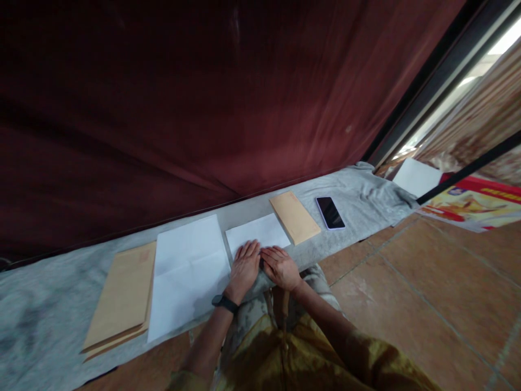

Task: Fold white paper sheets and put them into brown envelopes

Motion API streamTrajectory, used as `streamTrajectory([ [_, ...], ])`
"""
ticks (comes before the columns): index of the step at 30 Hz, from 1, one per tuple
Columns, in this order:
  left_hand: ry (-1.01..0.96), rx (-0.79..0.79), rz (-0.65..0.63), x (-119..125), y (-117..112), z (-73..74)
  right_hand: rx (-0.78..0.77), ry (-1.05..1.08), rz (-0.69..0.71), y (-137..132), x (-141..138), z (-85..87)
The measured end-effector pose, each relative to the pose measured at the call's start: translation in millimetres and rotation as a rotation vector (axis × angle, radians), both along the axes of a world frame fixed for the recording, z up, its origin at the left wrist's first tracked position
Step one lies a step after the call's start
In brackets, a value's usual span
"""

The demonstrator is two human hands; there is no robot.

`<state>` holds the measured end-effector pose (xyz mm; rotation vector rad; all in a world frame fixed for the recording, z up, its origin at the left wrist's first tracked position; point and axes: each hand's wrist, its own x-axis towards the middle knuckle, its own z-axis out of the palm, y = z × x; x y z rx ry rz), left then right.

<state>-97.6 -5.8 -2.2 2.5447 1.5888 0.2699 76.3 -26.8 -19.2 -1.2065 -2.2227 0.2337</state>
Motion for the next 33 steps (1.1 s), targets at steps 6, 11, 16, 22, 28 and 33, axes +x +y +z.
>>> streamTrajectory([
  [6,0.0,0.054,0.008,-5,-32,-9.0,0.006,0.006,0.011,0,0,0.7],
  [11,-0.029,0.113,0.068,-4,-39,-19.0,0.006,0.0,0.004,-1,0,-0.5],
  [16,-0.034,0.118,0.148,-1,-26,-20.3,-0.004,0.002,-0.005,-1,0,3.0],
  [22,0.01,0.013,0.105,3,8,-9.6,-0.014,0.003,-0.004,-1,0,4.9],
  [28,0.012,0.007,0.116,10,36,-6.5,-0.046,-0.003,0.003,-1,1,4.0],
  [33,0.01,0.036,0.163,15,45,-7.3,-0.06,-0.006,0.003,-1,0,3.6],
])
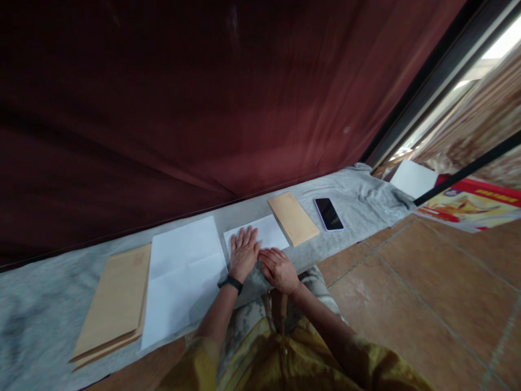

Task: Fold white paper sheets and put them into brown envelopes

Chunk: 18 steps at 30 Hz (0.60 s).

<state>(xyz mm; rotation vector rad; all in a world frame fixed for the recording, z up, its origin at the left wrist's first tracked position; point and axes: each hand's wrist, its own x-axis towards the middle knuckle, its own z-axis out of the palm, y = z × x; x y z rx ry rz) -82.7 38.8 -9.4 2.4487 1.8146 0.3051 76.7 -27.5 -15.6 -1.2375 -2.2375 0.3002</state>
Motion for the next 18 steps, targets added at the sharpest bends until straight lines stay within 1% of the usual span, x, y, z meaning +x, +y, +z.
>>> streamTrajectory([
  [4,-0.001,0.031,0.063,2,1,-0.7,-0.01,-0.006,-0.007,0,0,-1.6],
  [9,0.005,0.072,0.211,0,3,0.4,-0.001,0.01,-0.014,1,0,-2.2],
  [11,-0.004,0.087,0.229,-1,1,1.5,0.002,0.022,-0.027,0,0,-1.8],
  [14,-0.041,0.099,0.186,-2,-13,2.4,-0.009,0.047,-0.046,1,-1,-0.6],
  [17,-0.078,0.113,0.07,0,-39,0.3,-0.04,0.075,-0.104,5,-2,1.2],
  [18,-0.079,0.121,0.052,1,-49,-1.0,-0.053,0.079,-0.127,8,-2,2.0],
])
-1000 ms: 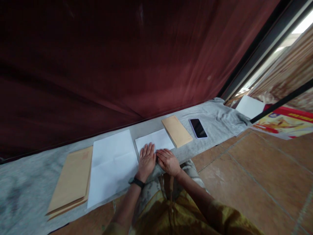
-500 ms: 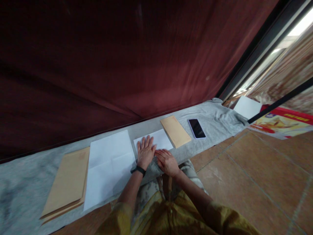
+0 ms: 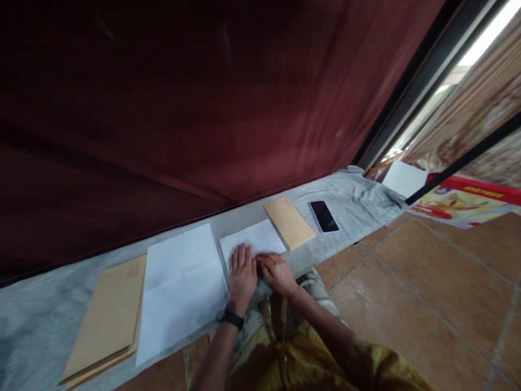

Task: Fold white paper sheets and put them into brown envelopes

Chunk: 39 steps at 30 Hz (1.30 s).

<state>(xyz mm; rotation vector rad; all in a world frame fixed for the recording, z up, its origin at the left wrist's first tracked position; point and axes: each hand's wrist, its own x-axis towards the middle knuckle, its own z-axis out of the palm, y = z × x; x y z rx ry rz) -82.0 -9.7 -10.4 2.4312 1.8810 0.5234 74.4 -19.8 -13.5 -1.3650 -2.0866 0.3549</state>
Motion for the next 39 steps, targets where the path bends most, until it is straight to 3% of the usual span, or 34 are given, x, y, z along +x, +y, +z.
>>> streamTrajectory([
  [5,0.043,-0.006,-0.004,3,-28,-4.4,-0.02,-0.043,0.002,27,-12,4.4],
  [10,0.098,-0.032,0.007,5,-26,-1.6,0.019,-0.146,0.053,60,-34,0.1],
  [14,0.109,-0.039,0.03,8,-26,-1.1,0.05,-0.191,0.069,76,-36,-7.2],
  [21,0.078,-0.001,0.06,9,-27,-8.1,0.051,-0.19,-0.134,84,-19,-14.8],
  [30,0.065,0.004,0.056,9,-27,-7.2,0.091,-0.151,-0.297,68,-9,-24.9],
  [35,0.06,0.028,0.041,7,-27,-9.4,0.105,-0.155,-0.314,33,1,-30.1],
  [39,0.095,-0.013,0.054,10,-23,-2.6,0.17,-0.12,-0.313,-1,11,-38.0],
])
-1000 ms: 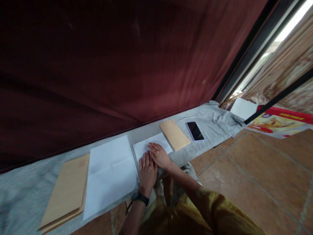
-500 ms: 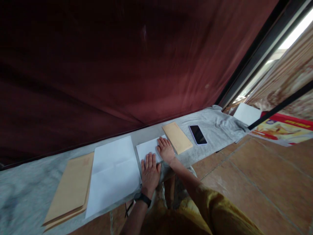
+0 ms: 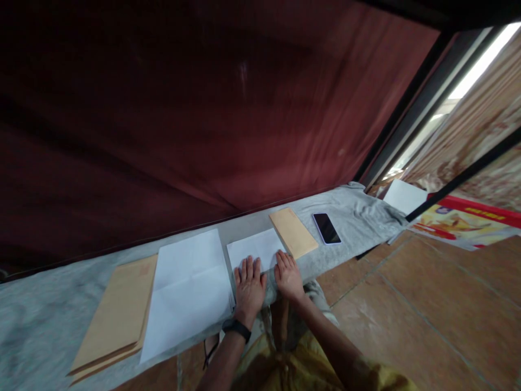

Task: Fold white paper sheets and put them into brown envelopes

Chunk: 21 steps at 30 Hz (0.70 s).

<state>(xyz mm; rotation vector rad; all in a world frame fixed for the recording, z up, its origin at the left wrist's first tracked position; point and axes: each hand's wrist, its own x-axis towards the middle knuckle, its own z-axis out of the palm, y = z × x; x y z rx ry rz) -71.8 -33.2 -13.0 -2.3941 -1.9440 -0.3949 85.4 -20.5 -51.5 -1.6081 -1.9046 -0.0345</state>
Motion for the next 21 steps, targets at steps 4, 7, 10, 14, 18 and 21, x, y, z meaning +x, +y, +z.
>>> streamTrajectory([
  [4,0.066,-0.092,0.002,5,5,12.0,0.0,0.03,-0.009,-24,9,-0.7],
  [7,0.113,-0.125,0.011,9,6,16.6,-0.095,0.057,-0.058,-28,11,6.0],
  [10,0.136,-0.122,0.024,12,5,15.6,-0.179,0.121,-0.136,-19,8,14.5],
  [14,0.117,-0.086,0.036,12,3,9.2,-0.197,0.287,-0.225,-2,3,21.2],
  [18,0.04,-0.015,0.033,7,1,0.6,-0.178,0.492,-0.258,12,2,23.2],
  [21,-0.021,0.029,0.03,3,1,-4.7,-0.185,0.729,-0.283,18,3,25.5],
])
